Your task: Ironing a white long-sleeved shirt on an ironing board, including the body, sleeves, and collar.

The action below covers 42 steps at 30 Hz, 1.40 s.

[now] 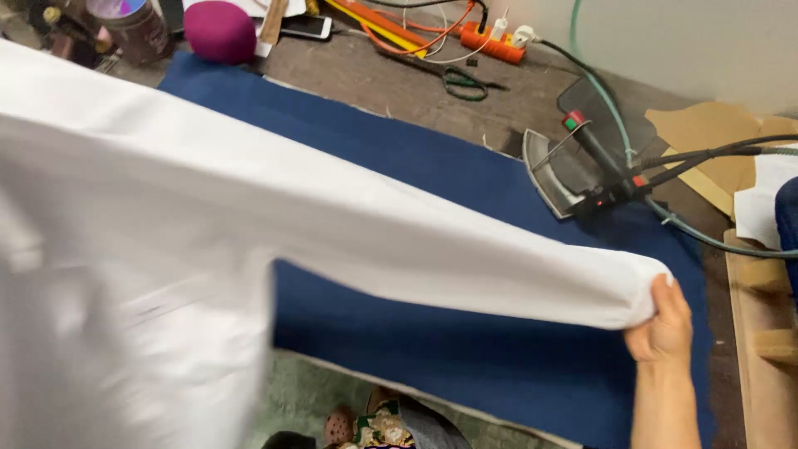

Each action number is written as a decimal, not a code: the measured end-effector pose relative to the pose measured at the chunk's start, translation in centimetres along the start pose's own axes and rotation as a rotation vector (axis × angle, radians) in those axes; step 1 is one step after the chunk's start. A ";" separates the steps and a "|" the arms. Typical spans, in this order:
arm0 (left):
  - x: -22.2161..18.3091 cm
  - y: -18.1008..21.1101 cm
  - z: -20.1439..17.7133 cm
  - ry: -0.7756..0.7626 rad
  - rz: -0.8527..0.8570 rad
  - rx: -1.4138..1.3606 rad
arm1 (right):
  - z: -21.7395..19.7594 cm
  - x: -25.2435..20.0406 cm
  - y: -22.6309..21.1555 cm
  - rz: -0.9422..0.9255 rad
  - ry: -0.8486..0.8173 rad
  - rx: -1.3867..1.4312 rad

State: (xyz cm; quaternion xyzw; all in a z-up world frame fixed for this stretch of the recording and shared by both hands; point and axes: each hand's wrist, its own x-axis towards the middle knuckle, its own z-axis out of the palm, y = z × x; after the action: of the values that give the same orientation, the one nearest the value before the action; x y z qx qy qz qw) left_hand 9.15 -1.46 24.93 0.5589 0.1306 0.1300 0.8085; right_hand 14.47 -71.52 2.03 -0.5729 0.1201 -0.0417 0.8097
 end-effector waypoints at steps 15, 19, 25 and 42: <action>10.6 -14.5 -1.2 0.146 -0.122 0.157 | -12.2 6.4 3.3 -0.208 0.395 -0.395; 11.7 -18.0 0.9 0.245 -0.320 0.278 | -11.0 4.6 3.5 -0.093 0.394 -0.492; 13.7 -21.8 0.2 0.241 -0.537 0.493 | -7.0 0.0 1.9 0.252 0.393 -0.511; 15.8 -22.5 -2.0 -0.195 -0.590 0.094 | -8.5 2.3 1.4 0.160 0.557 -0.627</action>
State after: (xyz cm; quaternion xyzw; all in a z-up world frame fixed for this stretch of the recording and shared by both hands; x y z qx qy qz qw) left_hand 24.63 -1.80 2.08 0.5434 0.2148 -0.1704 0.7935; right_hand 14.57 -79.28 -2.29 -0.7471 0.3852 -0.0933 0.5337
